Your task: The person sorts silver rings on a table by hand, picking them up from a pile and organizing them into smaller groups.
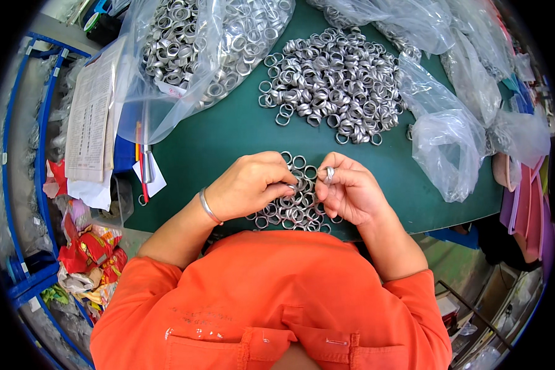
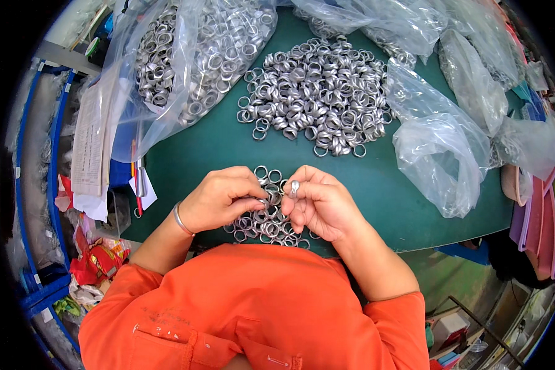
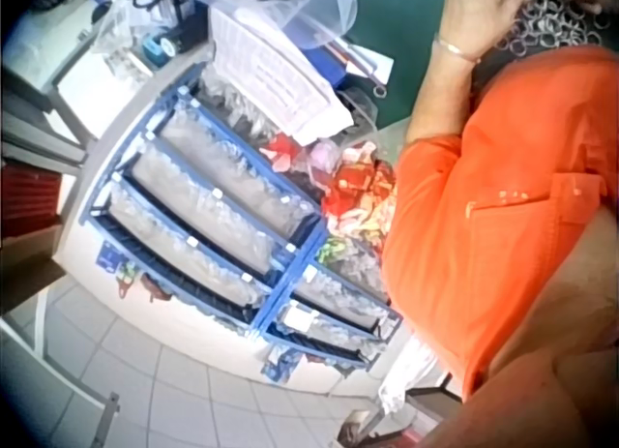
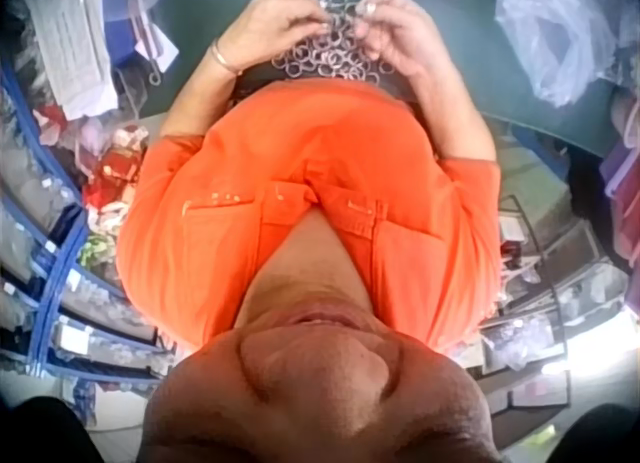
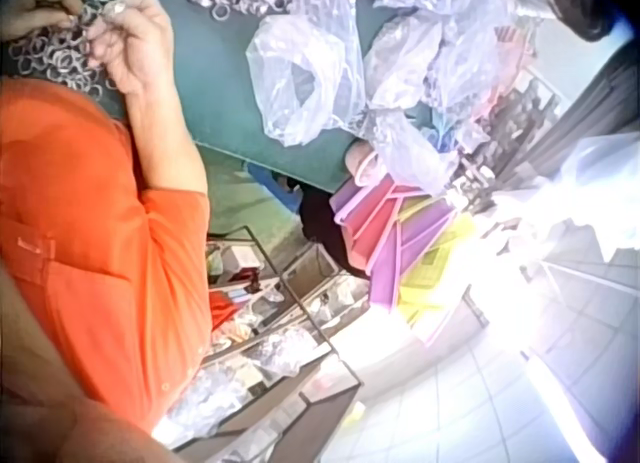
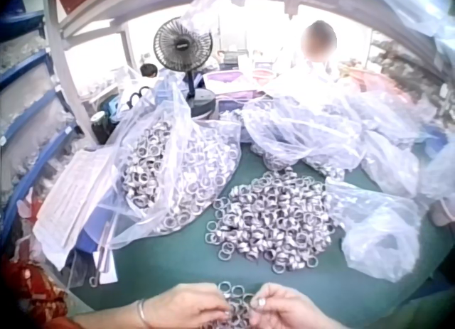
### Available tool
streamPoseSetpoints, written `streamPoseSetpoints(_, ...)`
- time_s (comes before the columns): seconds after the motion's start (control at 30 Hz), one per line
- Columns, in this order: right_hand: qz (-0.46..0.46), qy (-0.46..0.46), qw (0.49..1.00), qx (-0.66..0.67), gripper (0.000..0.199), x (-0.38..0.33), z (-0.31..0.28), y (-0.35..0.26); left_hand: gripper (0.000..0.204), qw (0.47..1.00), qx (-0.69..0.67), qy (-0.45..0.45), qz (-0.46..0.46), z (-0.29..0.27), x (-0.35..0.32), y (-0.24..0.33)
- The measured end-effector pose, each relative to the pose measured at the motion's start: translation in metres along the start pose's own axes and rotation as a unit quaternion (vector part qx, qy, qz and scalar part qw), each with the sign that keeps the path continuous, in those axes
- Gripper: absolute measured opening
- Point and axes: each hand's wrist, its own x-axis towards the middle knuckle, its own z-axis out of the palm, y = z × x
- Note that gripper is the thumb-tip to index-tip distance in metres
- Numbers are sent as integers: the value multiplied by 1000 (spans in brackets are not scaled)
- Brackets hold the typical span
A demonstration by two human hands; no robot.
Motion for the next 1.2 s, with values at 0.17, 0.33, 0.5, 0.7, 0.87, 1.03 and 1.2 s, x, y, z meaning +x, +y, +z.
streamPoseSetpoints(0.17, 9, -9, 1000, 17, 4, -1, -1, 0, 16, 1000, 1, 3, 2, 0, 0, 1)
streamPoseSetpoints(0.33, 5, 1, 1000, 10, 3, -1, -1, 0, 17, 999, -20, 41, 7, 0, 3, 9)
streamPoseSetpoints(0.5, -41, 67, 987, -143, 2, -3, 9, 2, 18, 998, -23, 36, 46, 6, 4, 10)
streamPoseSetpoints(0.7, -253, 78, 721, -640, 9, -15, 24, 16, 16, 994, -9, -39, 103, 2, 3, 8)
streamPoseSetpoints(0.87, -259, -15, 659, -706, 13, -14, 33, 0, 9, 988, 105, 112, 29, -6, 19, -11)
streamPoseSetpoints(1.03, -254, -39, 591, -765, 9, -11, 48, -11, 17, 954, 205, 218, -20, 2, 38, -39)
streamPoseSetpoints(1.2, -395, 131, 410, -812, 9, 33, 24, -21, 21, 943, 234, 235, 0, 8, 45, -48)
